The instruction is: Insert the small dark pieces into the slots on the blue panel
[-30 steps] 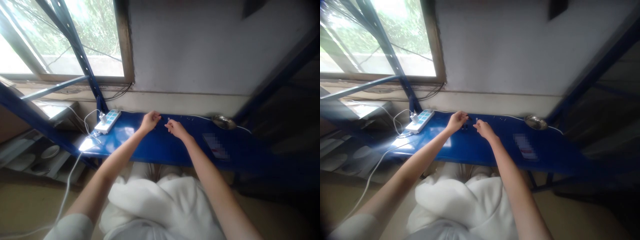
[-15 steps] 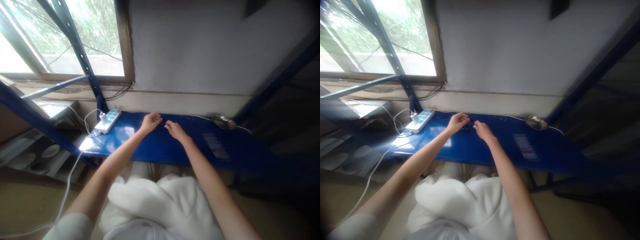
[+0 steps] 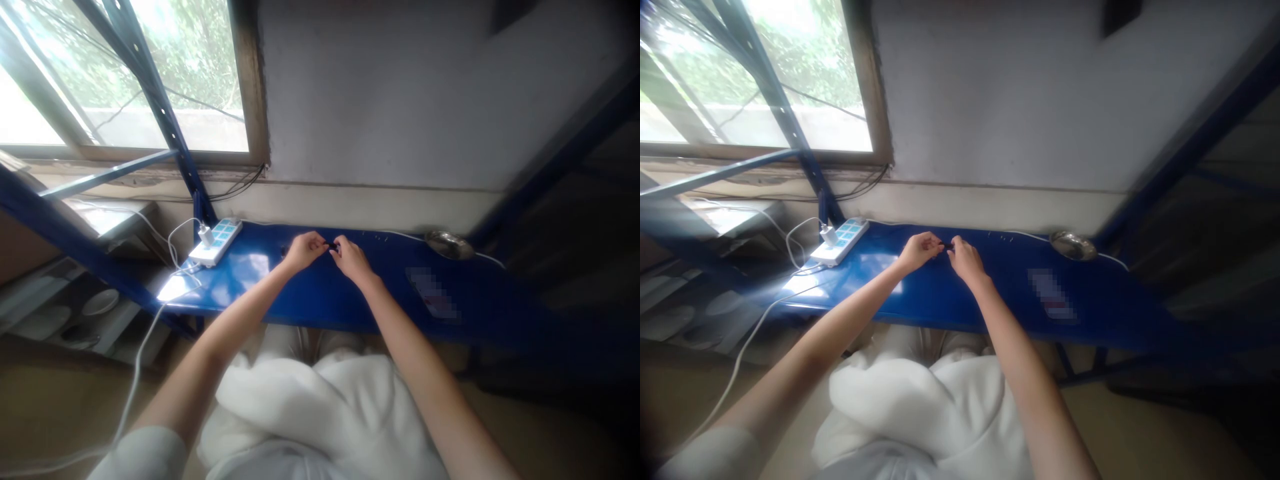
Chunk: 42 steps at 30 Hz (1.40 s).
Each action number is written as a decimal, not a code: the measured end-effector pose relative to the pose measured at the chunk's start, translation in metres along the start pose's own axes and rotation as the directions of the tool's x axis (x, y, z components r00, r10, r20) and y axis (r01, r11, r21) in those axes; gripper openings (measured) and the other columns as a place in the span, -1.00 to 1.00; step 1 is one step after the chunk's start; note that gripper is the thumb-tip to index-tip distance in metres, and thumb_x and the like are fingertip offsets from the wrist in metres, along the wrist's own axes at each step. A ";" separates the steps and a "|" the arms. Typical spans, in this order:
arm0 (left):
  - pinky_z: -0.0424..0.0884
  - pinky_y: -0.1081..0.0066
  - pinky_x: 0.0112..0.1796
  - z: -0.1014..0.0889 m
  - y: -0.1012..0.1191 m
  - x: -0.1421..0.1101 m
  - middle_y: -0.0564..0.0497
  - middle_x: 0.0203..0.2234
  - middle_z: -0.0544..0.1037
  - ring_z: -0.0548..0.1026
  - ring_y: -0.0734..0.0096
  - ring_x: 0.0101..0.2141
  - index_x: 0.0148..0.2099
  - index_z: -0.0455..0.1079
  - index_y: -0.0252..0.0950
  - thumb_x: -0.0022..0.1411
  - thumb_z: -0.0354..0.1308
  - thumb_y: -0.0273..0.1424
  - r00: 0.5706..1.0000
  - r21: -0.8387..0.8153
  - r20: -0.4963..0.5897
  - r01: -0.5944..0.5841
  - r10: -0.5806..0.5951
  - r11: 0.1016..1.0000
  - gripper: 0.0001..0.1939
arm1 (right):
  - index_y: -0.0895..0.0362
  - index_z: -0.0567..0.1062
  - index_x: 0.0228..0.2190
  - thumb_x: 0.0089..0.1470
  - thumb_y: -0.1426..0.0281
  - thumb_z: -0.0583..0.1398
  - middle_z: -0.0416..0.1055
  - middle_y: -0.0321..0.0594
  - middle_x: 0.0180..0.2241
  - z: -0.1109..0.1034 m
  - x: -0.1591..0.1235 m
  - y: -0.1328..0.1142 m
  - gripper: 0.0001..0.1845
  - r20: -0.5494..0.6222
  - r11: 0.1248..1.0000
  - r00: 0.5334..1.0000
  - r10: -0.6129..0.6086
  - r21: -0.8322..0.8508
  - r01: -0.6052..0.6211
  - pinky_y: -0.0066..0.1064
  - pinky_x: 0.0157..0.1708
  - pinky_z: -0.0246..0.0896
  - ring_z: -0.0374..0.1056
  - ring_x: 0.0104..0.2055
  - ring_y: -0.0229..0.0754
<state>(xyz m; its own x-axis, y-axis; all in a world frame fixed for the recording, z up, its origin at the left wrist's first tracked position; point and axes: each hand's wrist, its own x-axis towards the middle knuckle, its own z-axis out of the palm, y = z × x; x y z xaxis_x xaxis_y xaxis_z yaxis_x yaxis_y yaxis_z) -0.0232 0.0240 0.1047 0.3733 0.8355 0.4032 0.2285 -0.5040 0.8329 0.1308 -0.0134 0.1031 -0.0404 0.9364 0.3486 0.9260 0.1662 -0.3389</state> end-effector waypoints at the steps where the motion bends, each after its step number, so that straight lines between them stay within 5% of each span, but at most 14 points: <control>1: 0.28 0.55 -0.53 0.000 0.001 0.000 0.02 -0.59 0.45 0.35 0.58 -0.58 -0.38 0.35 -0.39 -0.01 0.18 -0.34 1.000 0.002 0.007 -0.001 0.001 1.000 -0.80 | 0.16 0.32 -0.18 0.06 0.43 0.09 0.42 -0.12 -0.35 0.001 0.000 0.000 -0.77 -0.002 1.000 1.000 -0.004 -0.001 0.004 -0.41 -0.37 0.13 0.34 -0.33 -0.15; 25: 0.30 0.54 -0.46 0.010 -0.005 0.002 0.05 -0.55 0.48 0.39 0.55 -0.53 -0.36 0.39 -0.36 0.00 0.15 -0.42 0.996 0.189 0.073 -0.072 0.059 0.979 -0.87 | 0.14 0.26 -0.20 0.02 0.43 0.07 0.41 -0.18 -0.42 0.015 -0.001 0.009 -0.76 0.002 0.995 1.000 -0.012 0.096 0.012 -0.44 -0.43 0.11 0.34 -0.38 -0.16; 32: 0.34 0.52 -0.43 0.018 -0.023 -0.014 0.01 -0.49 0.50 0.41 0.54 -0.51 -0.26 0.40 -0.33 0.06 0.13 -0.28 0.989 0.032 -0.149 0.000 0.005 0.999 -0.76 | 0.13 0.27 -0.25 0.07 0.41 0.04 0.44 -0.16 -0.40 0.033 0.005 0.015 -0.85 0.009 0.978 1.000 0.005 0.208 -0.007 -0.45 -0.44 0.14 0.37 -0.41 -0.18; 36: 0.33 0.52 -0.51 0.023 -0.049 -0.032 0.01 -0.55 0.47 0.41 0.53 -0.56 -0.32 0.37 -0.35 0.10 0.05 -0.16 0.917 -0.143 -0.345 0.161 -0.201 0.977 -0.67 | 0.14 0.29 -0.31 0.06 0.35 0.08 0.45 -0.21 -0.45 0.056 0.013 0.027 -0.86 0.007 0.914 0.991 0.136 0.384 -0.128 -0.43 -0.38 0.19 0.37 -0.43 -0.24; 42: 0.30 0.54 -0.57 0.026 -0.075 -0.049 0.06 -0.63 0.42 0.35 0.57 -0.64 -0.42 0.33 -0.34 0.10 0.03 -0.13 0.863 -0.211 -0.391 0.254 -0.320 0.944 -0.66 | 0.17 0.37 -0.40 -0.04 0.38 0.15 0.44 -0.18 -0.41 0.093 0.025 0.034 -0.88 0.033 0.924 0.979 0.199 0.327 -0.199 -0.43 -0.36 0.21 0.36 -0.39 -0.24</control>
<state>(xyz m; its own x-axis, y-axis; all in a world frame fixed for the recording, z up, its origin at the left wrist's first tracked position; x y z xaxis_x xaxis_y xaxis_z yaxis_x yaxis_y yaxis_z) -0.0350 0.0147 0.0126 -0.1022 0.9679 0.2298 0.1205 -0.2172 0.9687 0.1266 0.0442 0.0186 0.1328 0.9604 0.2451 0.7406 0.0682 -0.6685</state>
